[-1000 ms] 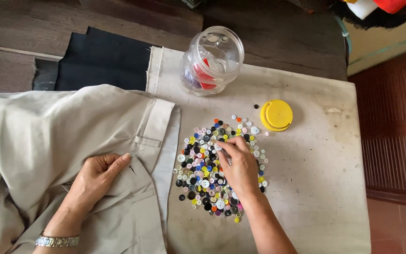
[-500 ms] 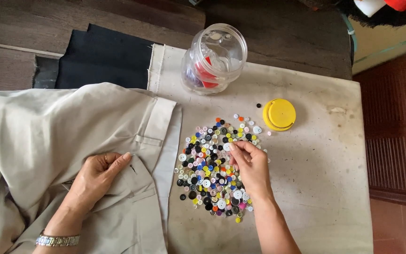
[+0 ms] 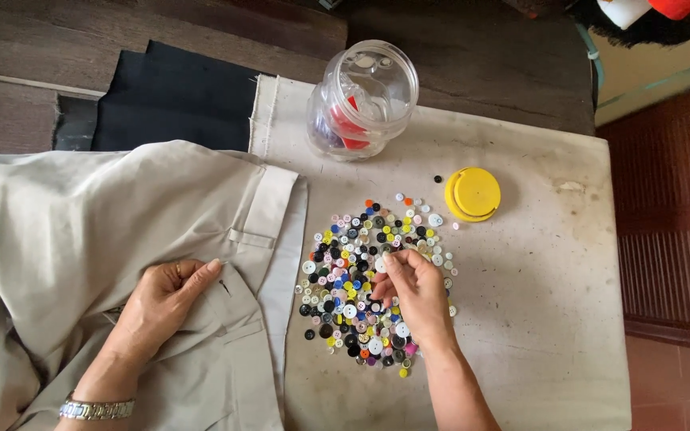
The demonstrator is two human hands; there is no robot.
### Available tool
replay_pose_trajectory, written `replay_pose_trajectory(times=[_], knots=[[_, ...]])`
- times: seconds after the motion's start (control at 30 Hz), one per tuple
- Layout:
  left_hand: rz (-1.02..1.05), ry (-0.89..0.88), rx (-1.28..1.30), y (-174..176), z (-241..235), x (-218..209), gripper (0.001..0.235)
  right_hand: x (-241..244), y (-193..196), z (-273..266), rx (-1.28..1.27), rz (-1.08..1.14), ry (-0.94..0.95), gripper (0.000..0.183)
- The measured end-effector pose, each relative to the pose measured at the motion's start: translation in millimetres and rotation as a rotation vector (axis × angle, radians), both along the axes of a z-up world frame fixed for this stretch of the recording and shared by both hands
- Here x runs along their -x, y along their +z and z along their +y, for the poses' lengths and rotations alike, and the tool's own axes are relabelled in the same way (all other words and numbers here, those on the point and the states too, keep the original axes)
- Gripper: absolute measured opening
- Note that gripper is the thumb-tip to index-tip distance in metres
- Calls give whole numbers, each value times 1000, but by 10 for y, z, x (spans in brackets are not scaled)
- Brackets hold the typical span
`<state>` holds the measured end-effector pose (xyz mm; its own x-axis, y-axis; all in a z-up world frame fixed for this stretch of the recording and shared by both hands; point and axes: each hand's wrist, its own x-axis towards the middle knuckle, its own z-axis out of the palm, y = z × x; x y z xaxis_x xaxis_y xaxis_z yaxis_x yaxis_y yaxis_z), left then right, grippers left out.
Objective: The person aligns a beige button on the waistband of light-colored trousers and secures it by hand. They then gather a pile of assorted buttons from the table and place them into a clear plastic container.
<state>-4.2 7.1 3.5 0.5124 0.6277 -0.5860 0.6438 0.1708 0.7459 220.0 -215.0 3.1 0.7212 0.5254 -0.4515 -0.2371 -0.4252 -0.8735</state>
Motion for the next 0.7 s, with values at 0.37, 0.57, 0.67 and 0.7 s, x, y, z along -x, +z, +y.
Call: replay_pose_trajectory(times=[0.37,0.57,0.67,0.7], knots=[[-25,-20,-17,-45,9,18,52,40,67,-101,246,-163,95,9],[-19,-50,-54,-42,18,19,53,148,-148,-3,205,-556,242,3],[-113,0,8,-332,79,105,46,291,-122,267,94,-660,355,6],[-214,46,60,-484,112,150,45,342,-91,375,96,-649,393,10]])
